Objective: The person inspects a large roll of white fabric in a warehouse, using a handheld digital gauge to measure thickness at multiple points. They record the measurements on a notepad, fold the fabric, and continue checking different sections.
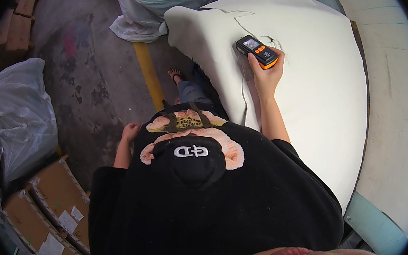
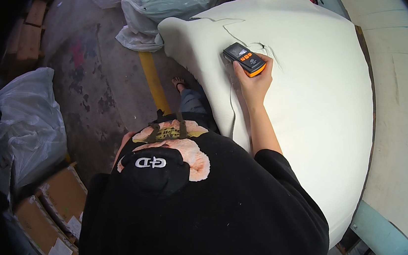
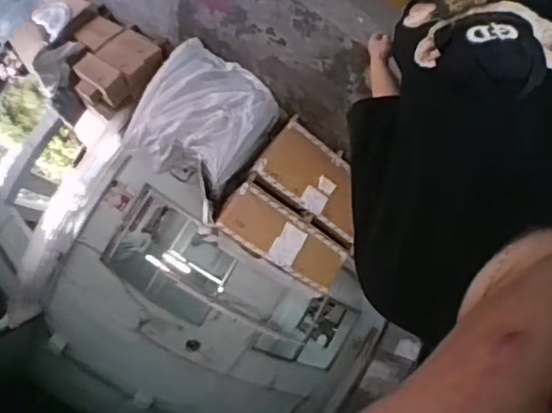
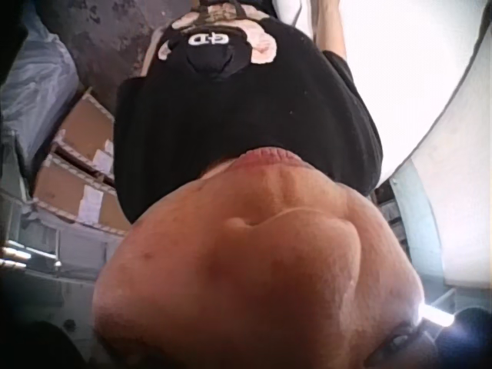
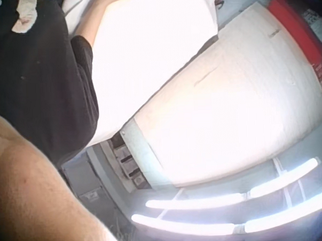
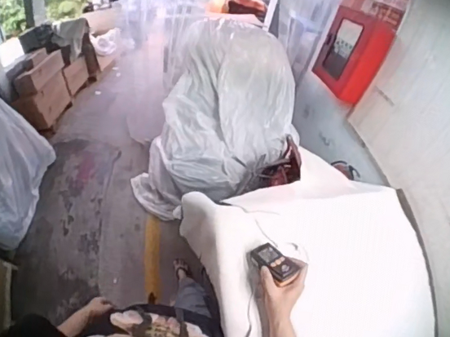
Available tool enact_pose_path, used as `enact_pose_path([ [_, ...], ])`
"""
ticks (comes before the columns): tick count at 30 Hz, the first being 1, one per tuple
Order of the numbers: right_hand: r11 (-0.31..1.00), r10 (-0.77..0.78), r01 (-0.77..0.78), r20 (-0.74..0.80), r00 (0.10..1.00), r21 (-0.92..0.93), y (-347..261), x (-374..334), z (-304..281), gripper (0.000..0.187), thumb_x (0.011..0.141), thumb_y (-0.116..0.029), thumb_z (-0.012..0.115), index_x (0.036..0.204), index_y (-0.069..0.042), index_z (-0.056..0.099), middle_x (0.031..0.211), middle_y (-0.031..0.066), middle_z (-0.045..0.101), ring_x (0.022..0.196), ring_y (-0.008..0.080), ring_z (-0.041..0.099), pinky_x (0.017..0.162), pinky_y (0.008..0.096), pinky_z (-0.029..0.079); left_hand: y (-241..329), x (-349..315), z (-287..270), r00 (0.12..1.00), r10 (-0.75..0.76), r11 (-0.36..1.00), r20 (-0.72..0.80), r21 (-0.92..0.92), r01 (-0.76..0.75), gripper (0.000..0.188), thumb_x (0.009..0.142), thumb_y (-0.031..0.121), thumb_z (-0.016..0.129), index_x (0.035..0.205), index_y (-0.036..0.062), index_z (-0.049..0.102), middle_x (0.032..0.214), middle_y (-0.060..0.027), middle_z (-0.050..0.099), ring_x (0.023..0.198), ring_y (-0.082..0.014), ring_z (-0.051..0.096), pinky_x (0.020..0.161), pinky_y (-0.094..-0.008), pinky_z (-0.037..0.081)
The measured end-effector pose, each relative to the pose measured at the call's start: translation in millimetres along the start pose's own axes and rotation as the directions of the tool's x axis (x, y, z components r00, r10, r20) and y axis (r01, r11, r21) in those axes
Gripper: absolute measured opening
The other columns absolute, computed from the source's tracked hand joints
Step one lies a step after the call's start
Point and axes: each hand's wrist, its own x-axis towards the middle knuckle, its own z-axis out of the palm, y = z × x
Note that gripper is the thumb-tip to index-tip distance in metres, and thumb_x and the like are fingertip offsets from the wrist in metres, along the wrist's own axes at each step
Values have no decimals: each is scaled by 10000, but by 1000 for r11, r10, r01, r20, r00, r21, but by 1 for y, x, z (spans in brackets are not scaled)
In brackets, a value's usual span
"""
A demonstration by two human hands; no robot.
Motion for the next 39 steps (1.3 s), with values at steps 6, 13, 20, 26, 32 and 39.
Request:
enact_pose_path([
  [6, 996, 47, -49, -33, 998, -69, 5, -2, -8, 566, 715, -182, 878, 1106, -19, 502, 940, 108, 680, 821, 133, 674, 744, 254, 564, -42, 20, -17, 969, -242, 922, 44, 321, 216, 361, 817, 279, 743, 1075, 27, 747, 1001, -130, 739, 888, -246, 705, 843, -396, 533],
  [13, 992, 105, -106, -22, 994, -74, 3, -3, -5, 578, 695, -171, 878, 1103, -15, 500, 928, 105, 690, 803, 128, 678, 730, 254, 564, 164, 35, -40, 995, 17, 992, 101, 125, -30, 311, 970, 244, 586, 1182, 27, 654, 867, -65, 700, 759, -135, 641, 629, -295, 507],
  [20, 990, 109, -113, -42, 993, -85, 3, -2, -6, 584, 689, -171, 878, 1103, -11, 499, 931, 105, 690, 802, 130, 677, 734, 256, 563, 246, 35, -27, 949, 239, 961, 206, 89, -262, 267, 970, 158, 543, 1167, 11, 647, 895, -75, 702, 809, -153, 667, 730, -292, 517],
  [26, 992, 102, -104, -34, 994, -77, 3, -3, -5, 587, 689, -174, 878, 1105, -10, 499, 932, 104, 688, 798, 129, 675, 729, 254, 562, 171, 42, -37, 980, -19, 924, 201, 378, -60, 271, 929, 195, 601, 1108, 10, 684, 914, -97, 720, 837, -182, 686, 747, -317, 528],
  [32, 991, 89, -93, -43, 995, -96, 6, -4, -7, 590, 688, -172, 878, 1107, -10, 496, 924, 98, 684, 788, 120, 670, 719, 249, 561, 85, 52, -75, 985, -55, 975, 161, 220, 19, 279, 915, 219, 622, 1090, 18, 708, 898, -106, 721, 800, -200, 684, 710, -333, 534],
  [39, 988, 133, -135, -31, 991, -71, -2, -4, -6, 600, 687, -156, 880, 1124, -10, 496, 945, 92, 672, 827, 124, 658, 754, 261, 551, 133, 44, -64, 983, -94, 986, 159, 155, 69, 308, 957, 260, 609, 1147, 26, 671, 882, -83, 703, 781, -170, 657, 650, -308, 525],
])
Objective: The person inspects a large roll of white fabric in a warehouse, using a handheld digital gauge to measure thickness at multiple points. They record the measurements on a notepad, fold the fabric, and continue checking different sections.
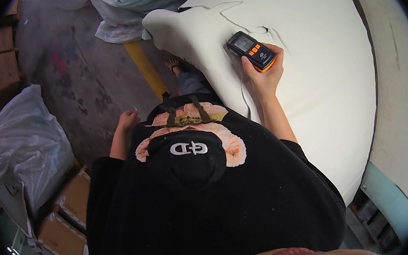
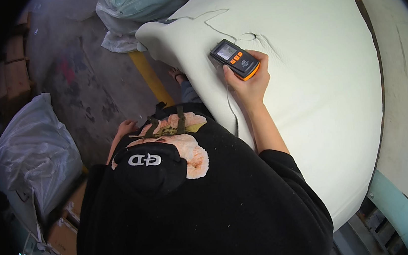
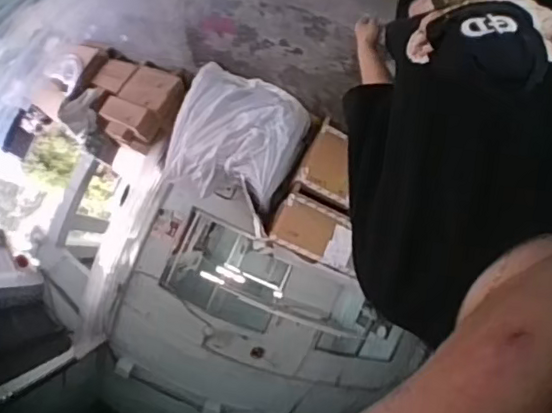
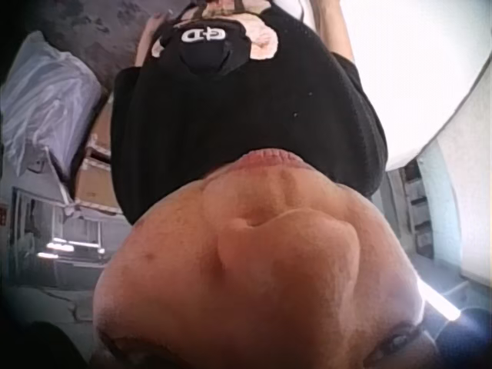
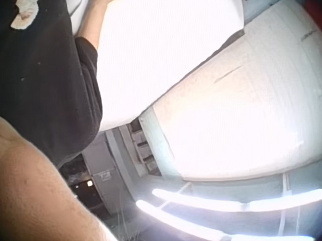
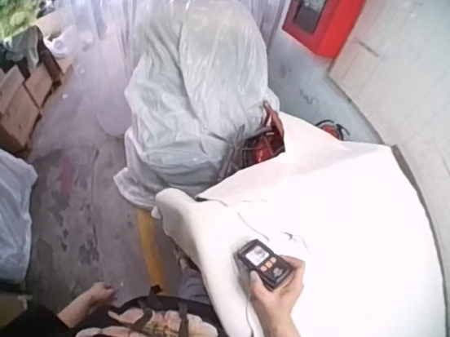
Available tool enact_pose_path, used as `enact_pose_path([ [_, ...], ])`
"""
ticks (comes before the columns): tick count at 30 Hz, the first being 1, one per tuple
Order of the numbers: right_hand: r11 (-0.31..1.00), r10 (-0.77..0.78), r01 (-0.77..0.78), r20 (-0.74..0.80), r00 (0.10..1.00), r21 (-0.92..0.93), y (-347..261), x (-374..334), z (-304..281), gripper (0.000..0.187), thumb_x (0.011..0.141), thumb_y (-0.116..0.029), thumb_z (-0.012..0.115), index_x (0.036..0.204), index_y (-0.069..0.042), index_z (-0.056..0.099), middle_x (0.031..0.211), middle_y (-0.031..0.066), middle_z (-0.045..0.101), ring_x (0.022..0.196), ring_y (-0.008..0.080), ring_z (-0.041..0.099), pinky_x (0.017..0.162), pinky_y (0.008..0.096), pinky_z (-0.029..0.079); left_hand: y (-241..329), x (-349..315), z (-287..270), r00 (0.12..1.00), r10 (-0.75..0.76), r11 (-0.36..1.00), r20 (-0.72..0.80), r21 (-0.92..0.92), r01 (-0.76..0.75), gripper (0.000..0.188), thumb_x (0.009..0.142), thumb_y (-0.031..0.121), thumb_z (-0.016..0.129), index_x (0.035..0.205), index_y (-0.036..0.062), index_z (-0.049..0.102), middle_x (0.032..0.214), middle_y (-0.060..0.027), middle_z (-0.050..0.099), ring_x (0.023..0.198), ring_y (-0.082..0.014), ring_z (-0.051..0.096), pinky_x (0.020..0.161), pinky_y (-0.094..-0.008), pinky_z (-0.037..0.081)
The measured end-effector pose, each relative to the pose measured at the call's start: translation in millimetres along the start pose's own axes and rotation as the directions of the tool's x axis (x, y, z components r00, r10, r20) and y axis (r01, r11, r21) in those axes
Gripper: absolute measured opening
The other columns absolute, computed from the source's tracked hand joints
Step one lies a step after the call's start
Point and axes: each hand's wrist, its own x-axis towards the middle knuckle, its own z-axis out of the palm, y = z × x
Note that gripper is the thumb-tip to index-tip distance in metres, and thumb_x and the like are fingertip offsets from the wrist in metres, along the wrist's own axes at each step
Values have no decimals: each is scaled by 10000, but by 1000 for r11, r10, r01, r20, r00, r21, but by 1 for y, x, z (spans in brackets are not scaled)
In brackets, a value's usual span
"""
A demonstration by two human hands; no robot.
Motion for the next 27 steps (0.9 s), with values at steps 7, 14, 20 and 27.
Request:
enact_pose_path([
  [7, 972, -109, 177, -374, 921, 152, 24, 15, -44, 645, 746, -117, 877, 1234, -26, 464, 1115, 77, 572, 976, 134, 608, 839, 267, 525, 196, -81, 26, 869, 397, 822, 295, -536, -193, 363, 1039, 283, 500, 1297, 45, 592, 1079, -96, 684, 871, -155, 656, 757, -298, 568],
  [14, 999, -47, 29, -587, 808, -40, 68, -11, -167, 618, 780, -82, 850, 1260, -42, 462, 1115, 83, 597, 979, 131, 619, 846, 268, 517, 350, -156, 63, 463, 745, 551, 480, -835, -21, 544, 1062, 383, 421, 1460, 13, 414, 1454, -162, 495, 1106, -196, 623, 909, -340, 551],
  [20, 985, 138, 16, -842, 521, 171, 108, -67, -255, 526, 855, -85, 789, 1239, -4, 438, 1124, 113, 590, 935, 156, 637, 800, 252, 547, 415, -153, 127, 635, 670, 511, 385, -859, -18, 655, 1025, 365, 548, 1483, -40, 313, 1467, -193, 450, 1219, -293, 562, 967, -381, 510],
  [27, 974, 175, 9, -784, 595, 224, 105, -42, -247, 461, 873, -99, 768, 1217, -29, 470, 1060, 87, 598, 846, 137, 622, 741, 273, 552, 483, -109, 154, 717, 636, 568, 286, -803, -184, 497, 998, 438, 581, 1233, 8, 497, 1175, -144, 619, 1069, -290, 634, 886, -399, 539],
])
